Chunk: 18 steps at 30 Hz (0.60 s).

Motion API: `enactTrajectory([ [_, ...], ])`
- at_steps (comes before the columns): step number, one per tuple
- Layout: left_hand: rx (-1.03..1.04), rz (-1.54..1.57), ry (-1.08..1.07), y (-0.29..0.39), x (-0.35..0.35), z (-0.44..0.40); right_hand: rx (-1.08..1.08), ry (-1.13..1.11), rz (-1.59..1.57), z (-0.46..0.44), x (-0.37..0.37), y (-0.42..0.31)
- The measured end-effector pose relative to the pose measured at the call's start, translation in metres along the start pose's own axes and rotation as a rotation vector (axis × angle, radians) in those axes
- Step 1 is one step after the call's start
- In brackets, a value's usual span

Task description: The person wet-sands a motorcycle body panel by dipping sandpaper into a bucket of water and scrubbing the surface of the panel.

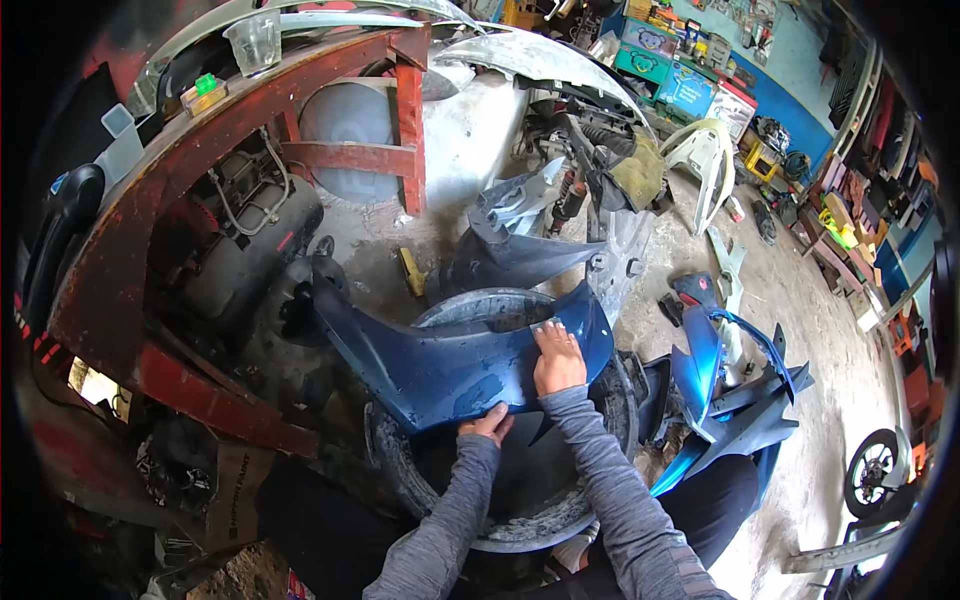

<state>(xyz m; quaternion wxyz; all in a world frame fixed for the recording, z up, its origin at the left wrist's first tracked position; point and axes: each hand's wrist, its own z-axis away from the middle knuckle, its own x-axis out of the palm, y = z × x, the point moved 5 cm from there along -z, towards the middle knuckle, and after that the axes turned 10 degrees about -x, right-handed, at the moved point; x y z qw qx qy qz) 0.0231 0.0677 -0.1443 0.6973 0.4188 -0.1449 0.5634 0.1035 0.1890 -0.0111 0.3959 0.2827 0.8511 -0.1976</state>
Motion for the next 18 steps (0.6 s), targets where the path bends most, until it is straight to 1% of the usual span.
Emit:
enactTrajectory([
  [2,-0.011,-0.014,-0.071,0.011,-0.001,0.006,-0.024,-0.001,0.057,0.003,0.003,-0.016],
  [4,-0.039,0.029,-0.058,0.019,-0.008,0.01,-0.134,0.035,-0.067,0.006,-0.002,-0.027],
  [6,-0.037,-0.003,-0.108,0.022,-0.013,0.012,-0.116,0.012,-0.047,0.002,-0.01,-0.017],
  [7,-0.031,0.002,-0.107,0.023,-0.01,0.013,-0.055,0.04,-0.014,-0.001,-0.01,-0.009],
  [8,-0.069,-0.006,-0.093,0.02,-0.006,0.015,0.019,-0.014,-0.018,-0.003,-0.007,0.0],
  [10,-0.11,-0.012,-0.084,0.011,-0.002,0.013,0.001,-0.043,0.133,0.0,0.01,-0.014],
  [11,-0.122,-0.014,-0.046,0.005,-0.005,0.007,-0.079,-0.111,0.089,0.002,0.018,-0.029],
  [12,-0.133,-0.016,-0.011,0.002,-0.009,0.001,-0.186,-0.078,0.014,0.006,0.021,-0.046],
  [13,-0.166,-0.078,0.075,0.007,-0.006,0.008,-0.202,-0.073,-0.053,0.008,0.017,-0.046],
  [14,-0.172,-0.075,0.075,0.005,-0.009,0.008,-0.215,-0.07,-0.118,0.009,0.012,-0.045],
  [16,-0.069,0.066,-0.019,0.009,-0.011,0.006,-0.134,0.026,0.008,0.003,0.001,-0.011],
  [17,-0.069,0.058,-0.046,0.01,-0.009,0.007,-0.069,0.08,0.024,-0.002,-0.005,0.002],
  [18,-0.068,0.062,-0.044,0.009,-0.008,0.006,-0.042,0.078,0.057,-0.007,-0.003,0.007],
])
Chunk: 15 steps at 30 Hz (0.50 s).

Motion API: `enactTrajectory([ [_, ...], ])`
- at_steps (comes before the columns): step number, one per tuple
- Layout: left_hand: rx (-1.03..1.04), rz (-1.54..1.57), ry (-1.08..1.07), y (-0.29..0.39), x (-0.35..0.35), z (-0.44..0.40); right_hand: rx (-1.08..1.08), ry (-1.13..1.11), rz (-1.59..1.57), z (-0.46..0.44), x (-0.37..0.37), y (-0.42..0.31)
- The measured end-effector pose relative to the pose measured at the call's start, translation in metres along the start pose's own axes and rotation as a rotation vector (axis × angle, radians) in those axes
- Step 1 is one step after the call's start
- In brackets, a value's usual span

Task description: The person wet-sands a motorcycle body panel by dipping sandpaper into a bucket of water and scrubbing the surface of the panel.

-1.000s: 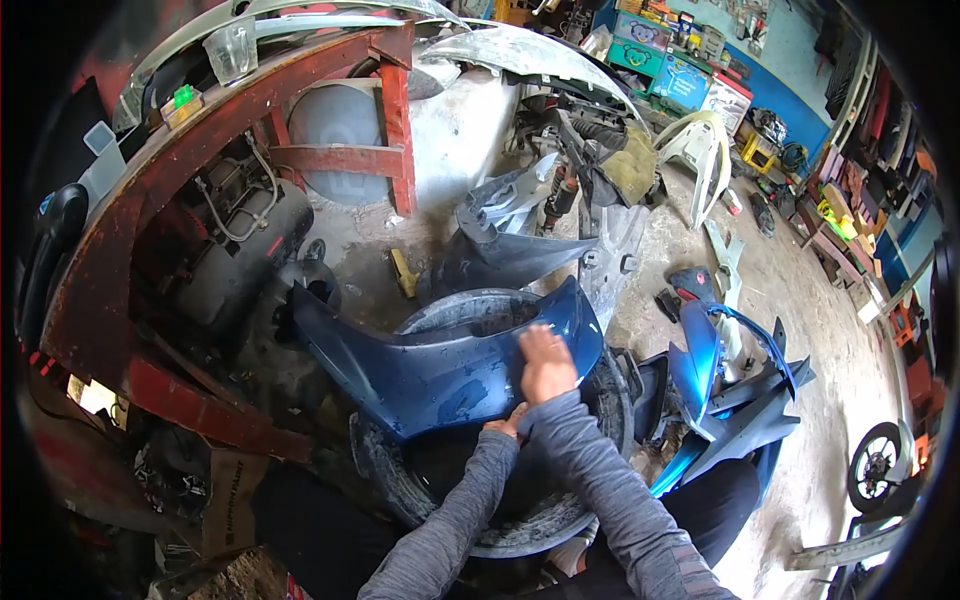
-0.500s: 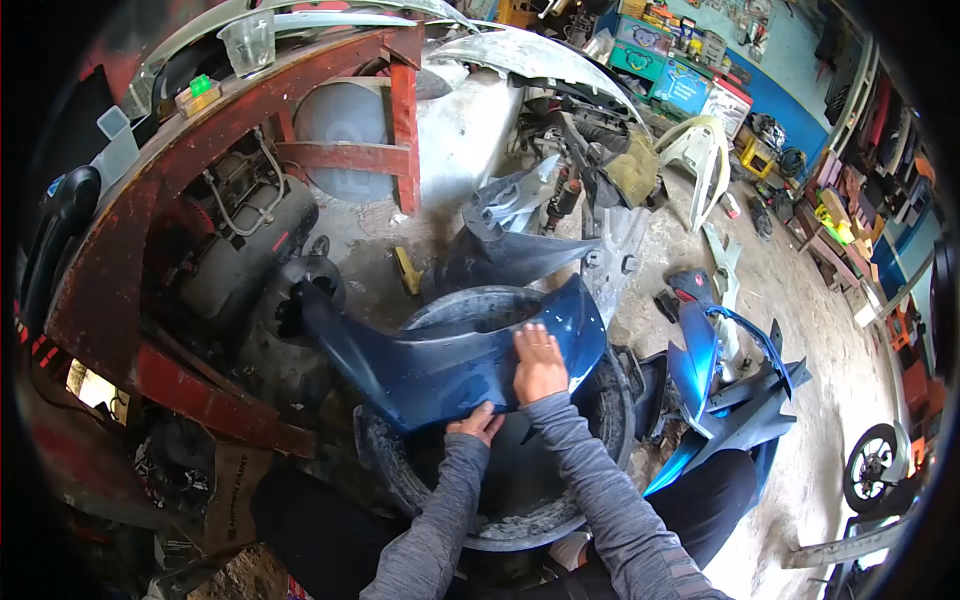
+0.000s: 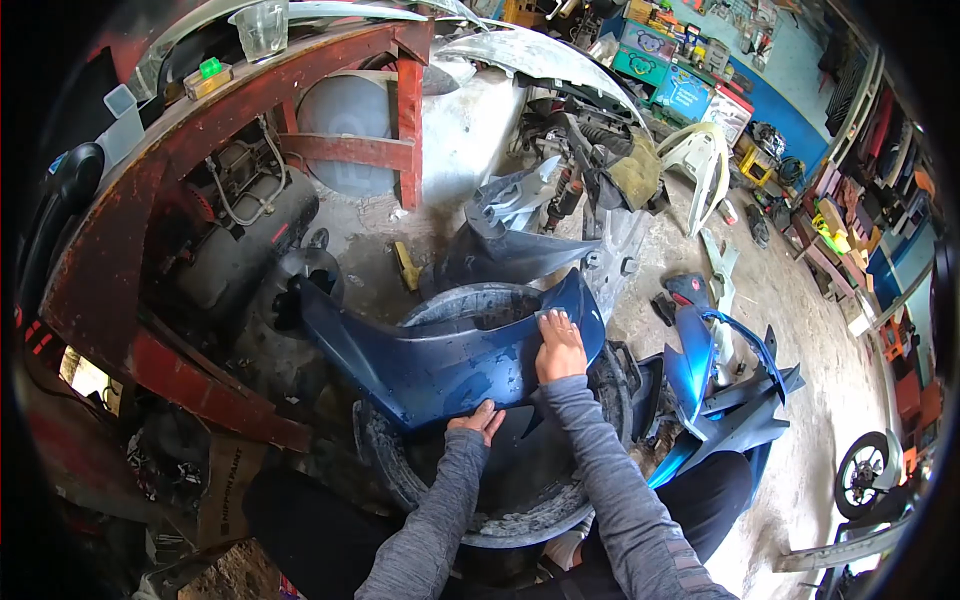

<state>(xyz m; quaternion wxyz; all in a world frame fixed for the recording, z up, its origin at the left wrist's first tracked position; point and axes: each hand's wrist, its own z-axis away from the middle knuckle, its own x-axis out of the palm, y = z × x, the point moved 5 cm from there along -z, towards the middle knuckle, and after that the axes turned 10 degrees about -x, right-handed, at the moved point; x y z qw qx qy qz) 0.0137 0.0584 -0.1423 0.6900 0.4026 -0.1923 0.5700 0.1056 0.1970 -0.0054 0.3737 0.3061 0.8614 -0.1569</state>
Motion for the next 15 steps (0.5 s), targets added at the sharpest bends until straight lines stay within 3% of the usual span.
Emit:
enactTrajectory([
  [2,0.0,-0.016,-0.003,-0.004,0.003,-0.004,-0.054,-0.087,0.096,0.0,0.015,-0.018],
  [3,0.002,-0.02,-0.007,-0.003,0.005,-0.006,-0.181,-0.166,0.107,0.004,0.02,-0.038],
  [4,0.01,-0.02,0.014,-0.004,0.005,-0.007,-0.204,-0.082,-0.083,0.016,0.014,-0.048],
  [7,0.017,-0.013,0.031,-0.006,0.008,-0.006,-0.087,-0.029,-0.096,0.014,0.016,0.005],
  [10,0.004,-0.001,0.038,-0.01,0.008,-0.008,0.02,-0.09,0.121,0.002,0.012,0.022],
  [12,0.024,-0.008,0.024,-0.012,0.003,-0.016,-0.136,-0.254,0.058,0.003,0.02,-0.017],
  [14,0.043,0.001,0.04,-0.009,0.004,-0.014,-0.305,-0.064,-0.104,0.019,0.012,-0.044],
  [15,0.034,0.001,0.023,-0.009,0.005,-0.012,-0.22,-0.089,-0.075,0.015,0.013,-0.029],
])
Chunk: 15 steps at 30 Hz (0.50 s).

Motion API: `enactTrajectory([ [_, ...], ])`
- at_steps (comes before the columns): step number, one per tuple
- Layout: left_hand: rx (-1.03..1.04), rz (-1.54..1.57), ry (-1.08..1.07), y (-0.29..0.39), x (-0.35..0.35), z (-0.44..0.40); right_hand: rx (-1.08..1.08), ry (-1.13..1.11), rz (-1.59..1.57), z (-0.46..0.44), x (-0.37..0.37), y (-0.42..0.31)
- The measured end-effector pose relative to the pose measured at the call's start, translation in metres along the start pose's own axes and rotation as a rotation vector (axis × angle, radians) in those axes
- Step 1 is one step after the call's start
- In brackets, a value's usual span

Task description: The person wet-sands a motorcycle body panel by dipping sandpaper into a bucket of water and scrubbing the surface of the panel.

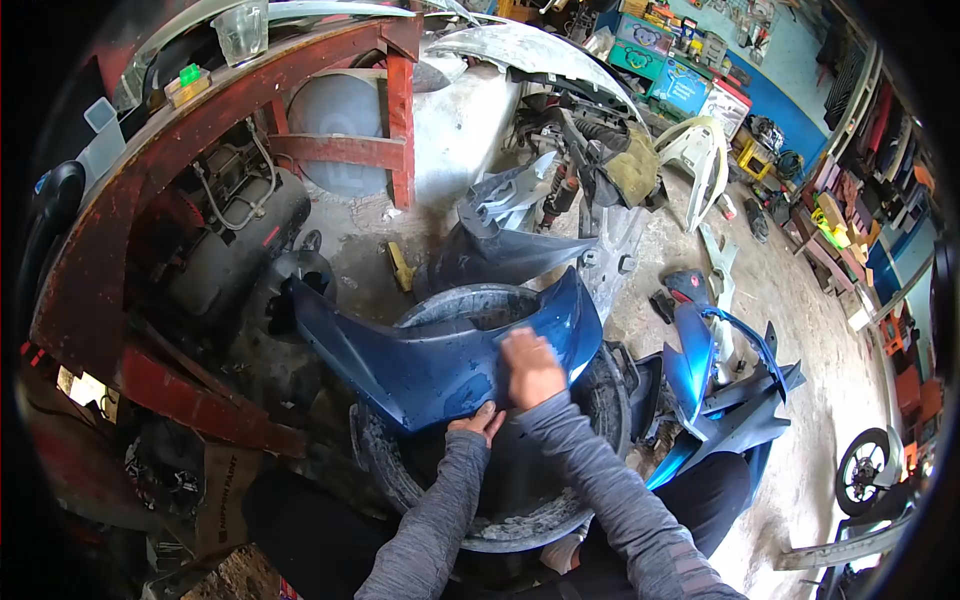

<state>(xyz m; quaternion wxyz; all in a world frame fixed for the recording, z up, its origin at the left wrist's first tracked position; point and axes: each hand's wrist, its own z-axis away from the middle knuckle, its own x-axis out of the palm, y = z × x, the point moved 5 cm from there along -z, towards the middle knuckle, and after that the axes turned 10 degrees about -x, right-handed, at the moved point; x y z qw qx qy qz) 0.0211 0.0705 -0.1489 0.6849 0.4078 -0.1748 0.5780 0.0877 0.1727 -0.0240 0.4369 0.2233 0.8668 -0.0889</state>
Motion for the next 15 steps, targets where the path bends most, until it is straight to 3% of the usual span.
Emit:
enactTrajectory([
  [2,-0.012,-0.011,-0.03,0.0,0.003,0.002,0.228,-0.099,0.049,-0.004,-0.009,0.047],
  [3,-0.013,-0.012,-0.024,-0.001,0.001,0.003,0.198,0.066,0.17,0.001,-0.006,0.06],
  [5,-0.014,-0.037,-0.021,-0.001,0.003,0.003,0.174,0.026,0.22,-0.005,0.002,0.037],
  [6,-0.015,-0.046,-0.025,0.0,0.006,0.003,0.17,-0.159,0.135,-0.016,-0.001,0.009],
  [7,-0.052,-0.13,0.056,0.001,0.005,0.002,0.0,-0.089,0.153,-0.007,0.015,-0.016],
  [9,-0.088,-0.212,0.144,0.001,0.0,0.002,0.037,-0.058,0.042,-0.005,0.012,-0.019],
  [11,0.01,-0.058,-0.011,0.002,0.003,0.003,0.311,-0.15,0.052,-0.01,-0.004,0.024],
  [12,0.021,-0.046,-0.037,0.001,0.004,0.003,0.315,0.011,0.153,-0.004,-0.001,0.042],
  [15,0.032,-0.043,-0.002,-0.003,0.0,-0.002,0.188,-0.104,0.205,-0.013,0.014,0.0],
])
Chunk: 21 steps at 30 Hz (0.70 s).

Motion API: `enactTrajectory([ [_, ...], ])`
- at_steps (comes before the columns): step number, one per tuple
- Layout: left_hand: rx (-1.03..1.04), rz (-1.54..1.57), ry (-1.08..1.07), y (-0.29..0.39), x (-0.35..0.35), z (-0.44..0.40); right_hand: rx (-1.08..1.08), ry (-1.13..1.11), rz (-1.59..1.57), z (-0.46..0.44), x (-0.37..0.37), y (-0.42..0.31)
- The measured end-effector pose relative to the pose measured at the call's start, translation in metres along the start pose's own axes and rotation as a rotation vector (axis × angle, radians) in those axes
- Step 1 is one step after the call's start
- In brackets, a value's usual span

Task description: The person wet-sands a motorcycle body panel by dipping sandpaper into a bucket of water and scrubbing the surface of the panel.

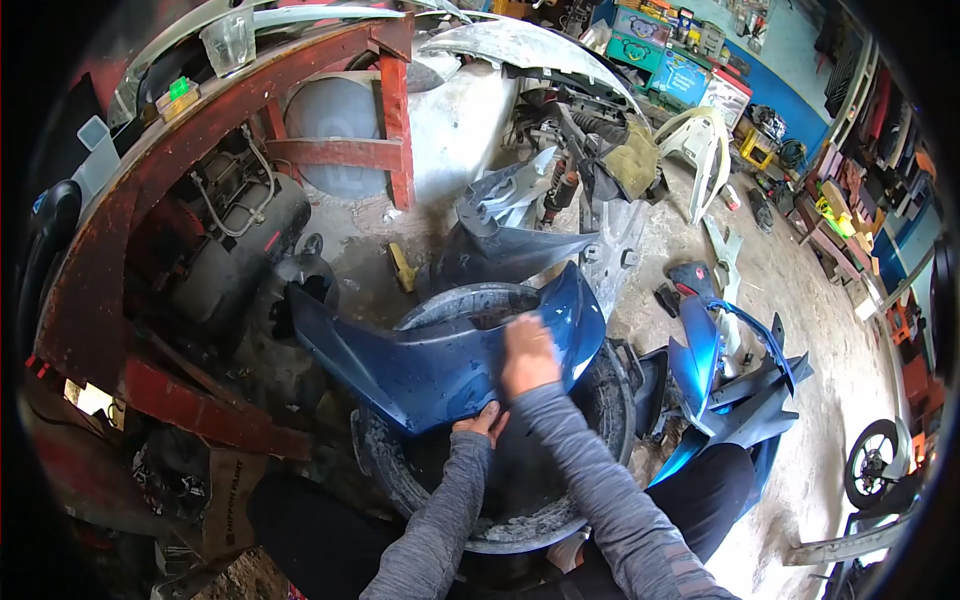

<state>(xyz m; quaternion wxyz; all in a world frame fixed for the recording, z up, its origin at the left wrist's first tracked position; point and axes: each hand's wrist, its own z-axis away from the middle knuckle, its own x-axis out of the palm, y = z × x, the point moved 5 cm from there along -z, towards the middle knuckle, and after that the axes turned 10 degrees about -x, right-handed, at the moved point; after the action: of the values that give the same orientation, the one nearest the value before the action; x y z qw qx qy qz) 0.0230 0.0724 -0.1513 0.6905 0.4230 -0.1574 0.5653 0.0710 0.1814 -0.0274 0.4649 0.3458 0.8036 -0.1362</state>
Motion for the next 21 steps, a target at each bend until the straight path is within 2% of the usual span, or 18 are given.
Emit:
enactTrajectory([
  [1,-0.051,-0.135,0.106,0.003,-0.003,-0.005,-0.128,0.078,-0.023,0.002,-0.003,-0.026],
  [2,-0.05,-0.138,0.106,0.006,-0.005,-0.007,-0.13,0.024,-0.21,0.006,-0.004,-0.033],
  [4,-0.143,-0.738,0.356,0.016,-0.012,-0.005,-0.044,-0.036,-0.157,0.001,-0.002,-0.014],
  [5,0.069,-0.161,0.073,0.004,-0.005,-0.004,0.049,-0.027,-0.16,-0.002,-0.003,0.004],
  [7,0.088,-0.138,0.079,-0.005,-0.006,-0.01,0.095,-0.007,-0.174,-0.002,-0.002,0.007],
  [8,0.105,-0.118,0.083,-0.008,-0.003,-0.01,0.009,-0.019,-0.187,0.001,0.001,-0.015],
  [9,0.21,-0.734,0.273,0.003,-0.026,-0.026,-0.07,-0.031,-0.202,0.005,0.005,-0.038],
  [10,0.209,-0.738,0.269,-0.015,-0.052,-0.063,-0.15,-0.04,-0.216,0.006,0.006,-0.05],
  [12,0.063,-0.509,0.077,-0.054,-0.093,-0.128,-0.134,0.101,-0.274,0.007,-0.008,-0.033],
  [14,0.018,-0.15,0.095,-0.004,-0.003,-0.006,0.037,-0.008,-0.166,-0.001,-0.013,0.013],
  [15,0.048,-0.063,0.022,-0.002,0.005,0.001,0.026,0.108,-0.066,-0.003,-0.013,0.033],
  [16,0.044,-0.061,0.021,-0.004,0.005,0.0,0.022,0.154,-0.062,-0.003,-0.014,0.036],
  [18,0.023,-0.091,0.019,-0.006,0.0,-0.005,-0.03,-0.034,-0.111,-0.005,-0.002,0.004],
  [19,-0.003,-0.133,0.042,-0.003,0.0,-0.004,-0.243,0.077,-0.124,0.004,0.004,-0.02],
  [20,0.002,-0.135,0.039,-0.002,0.001,-0.005,-0.293,0.165,-0.3,0.009,-0.02,-0.029],
  [21,0.002,-0.099,0.02,-0.003,0.0,-0.005,-0.232,0.12,-0.286,0.005,-0.027,-0.022],
])
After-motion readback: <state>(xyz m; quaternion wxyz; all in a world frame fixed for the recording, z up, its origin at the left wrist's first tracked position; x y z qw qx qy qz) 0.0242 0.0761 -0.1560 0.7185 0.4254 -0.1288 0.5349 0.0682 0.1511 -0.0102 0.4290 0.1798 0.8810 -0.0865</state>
